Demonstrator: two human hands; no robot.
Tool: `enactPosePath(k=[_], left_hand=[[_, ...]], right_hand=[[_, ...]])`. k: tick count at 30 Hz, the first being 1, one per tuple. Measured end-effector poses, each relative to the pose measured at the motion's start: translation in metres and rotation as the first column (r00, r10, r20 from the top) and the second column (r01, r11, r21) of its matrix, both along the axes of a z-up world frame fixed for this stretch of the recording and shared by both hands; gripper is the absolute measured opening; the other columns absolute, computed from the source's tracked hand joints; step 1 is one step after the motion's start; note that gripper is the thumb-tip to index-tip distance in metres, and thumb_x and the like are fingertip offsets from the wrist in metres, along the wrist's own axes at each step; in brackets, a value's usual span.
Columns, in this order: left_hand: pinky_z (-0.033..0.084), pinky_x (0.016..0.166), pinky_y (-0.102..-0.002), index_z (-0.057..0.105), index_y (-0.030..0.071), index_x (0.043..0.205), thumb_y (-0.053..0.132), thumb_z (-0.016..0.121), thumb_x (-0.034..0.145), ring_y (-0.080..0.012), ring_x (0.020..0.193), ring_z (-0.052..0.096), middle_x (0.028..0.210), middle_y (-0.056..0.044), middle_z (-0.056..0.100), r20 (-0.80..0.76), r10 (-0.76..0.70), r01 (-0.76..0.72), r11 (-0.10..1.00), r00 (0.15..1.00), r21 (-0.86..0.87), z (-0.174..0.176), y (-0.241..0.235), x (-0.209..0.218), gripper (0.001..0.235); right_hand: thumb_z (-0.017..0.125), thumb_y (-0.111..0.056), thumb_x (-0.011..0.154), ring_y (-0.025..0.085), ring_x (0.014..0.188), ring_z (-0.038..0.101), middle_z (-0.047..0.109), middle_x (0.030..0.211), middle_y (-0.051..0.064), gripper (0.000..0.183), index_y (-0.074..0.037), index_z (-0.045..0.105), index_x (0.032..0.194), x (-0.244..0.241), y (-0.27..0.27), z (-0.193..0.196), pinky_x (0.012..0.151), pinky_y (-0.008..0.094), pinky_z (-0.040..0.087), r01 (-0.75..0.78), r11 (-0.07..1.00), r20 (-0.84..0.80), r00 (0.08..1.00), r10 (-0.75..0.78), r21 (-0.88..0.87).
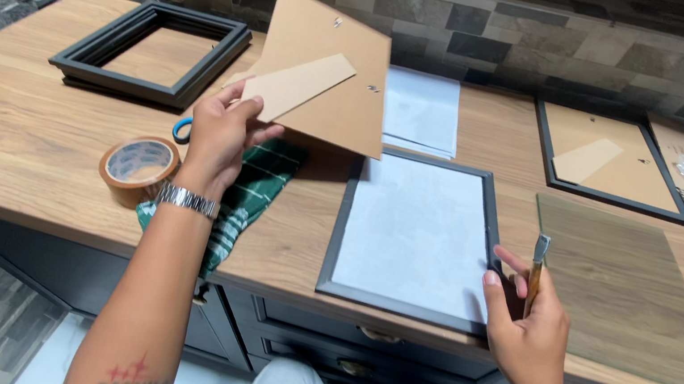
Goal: The person places a glass pane and a white paper sheet into a black picture frame, then fits a cardboard backing into another frame before folding a green cloth.
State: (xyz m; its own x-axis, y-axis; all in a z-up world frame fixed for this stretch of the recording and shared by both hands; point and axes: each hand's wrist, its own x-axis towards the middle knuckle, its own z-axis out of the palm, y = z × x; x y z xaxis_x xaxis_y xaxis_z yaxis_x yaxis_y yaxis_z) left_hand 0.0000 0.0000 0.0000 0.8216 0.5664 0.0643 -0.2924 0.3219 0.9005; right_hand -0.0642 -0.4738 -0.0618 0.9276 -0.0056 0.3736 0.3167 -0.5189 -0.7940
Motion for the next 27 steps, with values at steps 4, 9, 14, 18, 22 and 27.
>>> enactPosePath(k=[4, 9, 14, 18, 22, 27], left_hand=[[0.076, 0.072, -0.032, 0.080, 0.004, 0.137, 0.005, 0.068, 0.109, -0.0182, 0.077, 0.072, 0.115, -0.009, 0.078, -0.097, 0.095, -0.086, 0.992, 0.991, 0.093, 0.012, 0.043, 0.050, 0.030], [0.075, 0.063, -0.030, 0.075, 0.001, 0.137, 0.005, 0.068, 0.111, -0.0245, 0.077, 0.079, 0.120, -0.018, 0.080, -0.179, 0.166, -0.164, 0.986, 0.970, 0.026, -0.001, 0.086, 0.104, 0.027], [0.075, 0.069, -0.035, 0.077, 0.005, 0.124, 0.014, 0.071, 0.113, -0.0228, 0.083, 0.076, 0.107, -0.012, 0.077, -0.204, 0.225, -0.228, 0.974, 0.953, 0.011, -0.005, 0.112, 0.138, 0.016], [0.075, 0.065, -0.035, 0.081, 0.003, 0.131, 0.015, 0.072, 0.110, -0.0227, 0.088, 0.078, 0.108, -0.010, 0.082, -0.215, 0.220, -0.225, 0.974, 0.952, 0.003, -0.023, 0.125, 0.163, 0.025], [0.072, 0.058, -0.032, 0.083, 0.004, 0.129, 0.020, 0.081, 0.107, -0.0216, 0.079, 0.079, 0.107, -0.010, 0.085, -0.258, 0.306, -0.313, 0.950, 0.917, 0.015, -0.042, 0.141, 0.183, 0.027], [0.074, 0.063, -0.028, 0.077, 0.007, 0.138, -0.002, 0.089, 0.092, -0.0226, 0.093, 0.086, 0.125, -0.016, 0.085, -0.343, 0.366, -0.361, 0.929, 0.865, 0.080, -0.038, 0.133, 0.162, 0.048]], right_hand=[[0.077, -0.036, 0.107, 0.020, 0.103, 0.072, 0.067, 0.100, -0.003, 0.047, -0.018, 0.083, 0.150, 0.017, 0.003, -0.010, 0.098, 0.037, 0.053, 0.109, 0.987, 0.014, 0.994, -0.108, -0.116], [0.078, -0.031, 0.108, 0.018, 0.133, 0.083, 0.074, 0.098, -0.002, 0.045, -0.014, 0.083, 0.149, 0.017, 0.003, -0.016, 0.110, 0.040, 0.057, 0.148, 0.978, -0.017, 0.988, -0.153, -0.150], [0.079, -0.035, 0.109, 0.020, 0.090, 0.073, 0.059, 0.092, -0.004, 0.047, -0.021, 0.085, 0.153, 0.026, -0.007, -0.041, 0.097, 0.039, 0.056, 0.218, 0.946, 0.074, 0.976, -0.206, -0.240], [0.078, -0.033, 0.111, 0.015, 0.092, 0.072, 0.053, 0.088, -0.005, 0.044, -0.019, 0.086, 0.153, 0.018, 0.005, -0.028, 0.096, 0.034, 0.052, 0.235, 0.951, 0.071, 0.972, -0.225, -0.201], [0.079, -0.029, 0.112, 0.012, 0.100, 0.078, 0.050, 0.087, -0.004, 0.040, -0.018, 0.087, 0.149, 0.014, 0.010, -0.021, 0.097, 0.032, 0.052, 0.248, 0.953, 0.059, 0.969, -0.241, -0.176], [0.080, -0.030, 0.111, 0.012, 0.095, 0.074, 0.051, 0.087, -0.006, 0.040, -0.021, 0.087, 0.149, 0.015, 0.009, -0.024, 0.096, 0.033, 0.052, 0.270, 0.945, 0.049, 0.963, -0.266, -0.183]])
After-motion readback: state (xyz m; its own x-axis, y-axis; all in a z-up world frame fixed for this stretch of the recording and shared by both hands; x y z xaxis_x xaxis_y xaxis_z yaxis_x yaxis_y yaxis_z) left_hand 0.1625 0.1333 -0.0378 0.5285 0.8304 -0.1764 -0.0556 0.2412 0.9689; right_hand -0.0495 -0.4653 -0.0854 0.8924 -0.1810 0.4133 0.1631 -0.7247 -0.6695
